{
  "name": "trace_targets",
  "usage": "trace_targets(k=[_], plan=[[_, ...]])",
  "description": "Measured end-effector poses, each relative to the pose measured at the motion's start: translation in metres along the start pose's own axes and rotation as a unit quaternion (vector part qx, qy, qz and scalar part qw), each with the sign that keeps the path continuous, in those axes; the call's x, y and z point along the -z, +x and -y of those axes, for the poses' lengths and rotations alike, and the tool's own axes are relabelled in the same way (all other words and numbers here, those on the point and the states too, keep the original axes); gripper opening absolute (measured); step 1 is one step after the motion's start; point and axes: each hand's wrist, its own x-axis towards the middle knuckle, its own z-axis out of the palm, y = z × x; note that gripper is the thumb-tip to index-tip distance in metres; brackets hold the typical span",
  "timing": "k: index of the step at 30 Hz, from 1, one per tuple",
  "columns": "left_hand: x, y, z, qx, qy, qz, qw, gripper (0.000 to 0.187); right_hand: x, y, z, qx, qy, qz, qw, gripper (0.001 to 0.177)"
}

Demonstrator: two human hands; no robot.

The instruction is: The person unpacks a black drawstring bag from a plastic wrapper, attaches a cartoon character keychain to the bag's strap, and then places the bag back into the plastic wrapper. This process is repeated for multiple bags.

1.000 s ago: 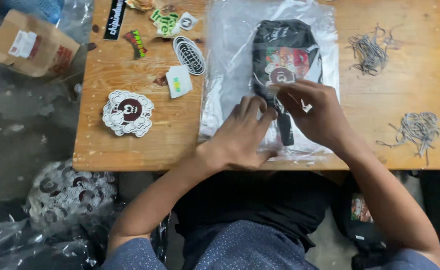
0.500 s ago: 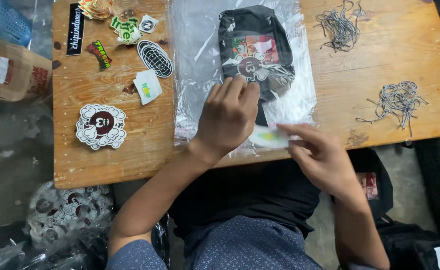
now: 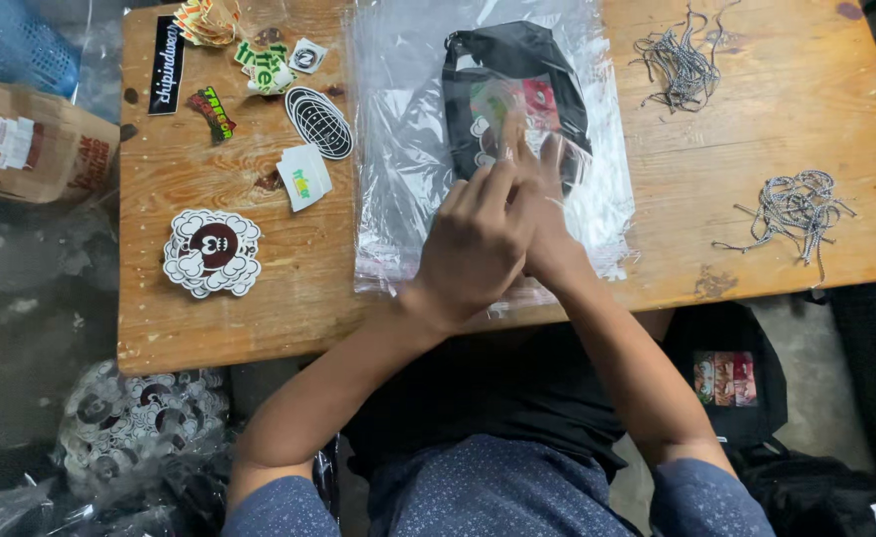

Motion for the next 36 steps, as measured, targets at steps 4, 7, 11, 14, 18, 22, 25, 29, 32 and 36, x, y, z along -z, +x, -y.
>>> trace_targets(k=[4,7,11,14,18,22,25,29,32,36], plan=[[-0.007,-0.002,-0.004,0.002,0.027,-0.001,1.000,0.019,0.063,0.018,0.014,0.066,-0.357,-0.153,0.919,0.043],[-0.012,-0.006,-0.002,0.001,0.045,0.001,0.999,0.014,-0.016,0.040,0.021,-0.142,0.043,-0.125,0.981,0.080],[-0.005,-0.015,0.010,-0.031,0.030,-0.003,0.999,0.021,0.025,0.018,0.022,-0.077,-0.023,0.004,0.997,0.086],[0.002,-0.033,0.024,-0.079,0.014,-0.024,0.996,0.046,0.067,-0.021,0.020,-0.021,0.052,0.018,0.998,0.092],[0.014,-0.066,0.041,-0.053,0.051,0.130,0.989,0.072,0.098,-0.079,-0.003,0.057,0.161,-0.007,0.985,0.086],[0.018,-0.096,0.055,-0.006,0.085,0.114,0.990,0.047,0.096,-0.121,-0.037,0.063,0.180,-0.198,0.962,0.048],[0.033,-0.103,0.056,0.037,0.041,0.162,0.985,0.046,0.072,-0.151,-0.068,0.030,0.216,-0.241,0.946,0.026],[0.031,-0.120,0.073,0.000,0.034,0.153,0.988,0.047,0.052,-0.170,-0.116,0.002,0.321,-0.233,0.918,0.030],[0.037,-0.129,0.084,-0.005,-0.051,0.193,0.980,0.064,0.070,-0.161,-0.129,0.057,0.350,-0.162,0.921,0.065],[0.034,-0.137,0.092,-0.035,0.000,0.224,0.974,0.104,0.073,-0.143,-0.134,0.113,0.353,-0.185,0.910,0.060]])
